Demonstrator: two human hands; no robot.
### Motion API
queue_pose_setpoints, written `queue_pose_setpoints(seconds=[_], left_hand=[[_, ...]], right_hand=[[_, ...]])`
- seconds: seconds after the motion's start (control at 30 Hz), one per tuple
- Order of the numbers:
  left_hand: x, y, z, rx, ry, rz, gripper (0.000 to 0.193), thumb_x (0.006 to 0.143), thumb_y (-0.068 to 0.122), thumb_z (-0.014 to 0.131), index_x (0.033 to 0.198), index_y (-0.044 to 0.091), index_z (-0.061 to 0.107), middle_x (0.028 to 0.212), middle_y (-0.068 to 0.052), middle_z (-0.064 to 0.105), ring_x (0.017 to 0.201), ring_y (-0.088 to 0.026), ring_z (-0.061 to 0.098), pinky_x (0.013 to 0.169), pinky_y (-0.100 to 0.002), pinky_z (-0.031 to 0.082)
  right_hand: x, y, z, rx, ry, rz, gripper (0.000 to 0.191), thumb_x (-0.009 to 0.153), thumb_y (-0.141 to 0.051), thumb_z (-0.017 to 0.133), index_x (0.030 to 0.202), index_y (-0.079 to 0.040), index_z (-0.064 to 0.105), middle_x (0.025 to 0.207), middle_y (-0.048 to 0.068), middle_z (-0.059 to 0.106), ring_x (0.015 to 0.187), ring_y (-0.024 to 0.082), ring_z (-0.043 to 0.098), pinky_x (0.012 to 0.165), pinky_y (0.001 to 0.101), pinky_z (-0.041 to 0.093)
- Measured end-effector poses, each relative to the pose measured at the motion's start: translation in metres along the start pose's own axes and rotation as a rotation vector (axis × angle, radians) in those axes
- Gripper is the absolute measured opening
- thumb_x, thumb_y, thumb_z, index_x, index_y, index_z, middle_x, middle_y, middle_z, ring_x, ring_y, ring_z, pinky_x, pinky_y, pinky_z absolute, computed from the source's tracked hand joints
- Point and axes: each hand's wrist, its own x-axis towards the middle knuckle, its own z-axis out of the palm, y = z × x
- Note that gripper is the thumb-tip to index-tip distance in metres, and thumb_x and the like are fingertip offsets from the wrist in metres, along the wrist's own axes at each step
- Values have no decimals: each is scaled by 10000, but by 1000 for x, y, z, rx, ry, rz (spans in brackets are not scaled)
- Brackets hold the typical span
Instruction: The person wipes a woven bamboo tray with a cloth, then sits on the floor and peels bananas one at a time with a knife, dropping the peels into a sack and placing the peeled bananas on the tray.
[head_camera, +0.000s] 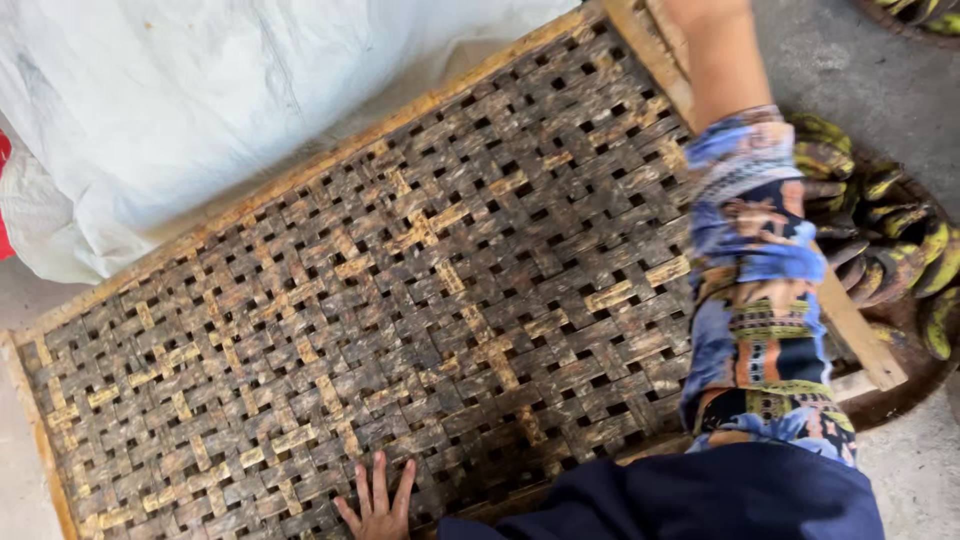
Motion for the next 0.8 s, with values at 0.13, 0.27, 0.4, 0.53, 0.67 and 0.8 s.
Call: queue_pose_setpoints(seconds=[0.13,0.27,0.4,0.53,0.67,0.8], left_hand=[[1,3,-19,-19,-85,-2,697,1024,673,476,1600,509,119,1731,-60,-44,1593,-431,5,1153,-792,8],[-7,0,-29,-78,-20,47,995,823,831,625,1594,495,92,1720,-54,-86,1575,-452,-51,1134,-805,-23],[-14,-2,-37,-158,-107,88,1414,524,1023,720,1628,429,66,1736,-89,-125,1577,-453,-136,1108,-794,-59],[-13,0,-44,-118,-128,109,1432,517,1043,696,1643,430,58,1740,-112,-161,1569,-473,-179,1077,-794,-88],[-17,-3,-48,-176,-172,135,1476,527,1039,696,1660,385,12,1725,-124,-227,1545,-475,-233,1074,-796,-111],[-24,-11,-52,-263,-163,202,1452,562,1024,667,1654,364,-27,1698,-135,-301,1511,-490,-320,1061,-813,-120]], right_hand=[[-20,13,4,99,91,-173,463,933,46,550,1321,-153,707,1462,105,612,1247,322,623,1015,431,520],[-122,58,-3,167,74,-289,452,899,13,570,1290,-166,707,1379,95,655,1186,335,661,964,425,555],[-277,89,-48,188,-104,-250,340,955,-19,562,1232,-158,704,1336,58,680,1143,270,696,902,378,594],[-412,89,-115,161,-436,13,512,858,32,544,1284,-211,692,1373,41,668,1045,249,713,911,353,606],[-449,86,-152,-81,-994,450,292,921,-409,749,1185,-299,808,1333,112,686,1172,332,684,1027,436,514],[-354,97,-160,-583,-738,264,234,1023,-354,618,1043,-234,817,1056,34,808,971,214,801,803,341,639]])
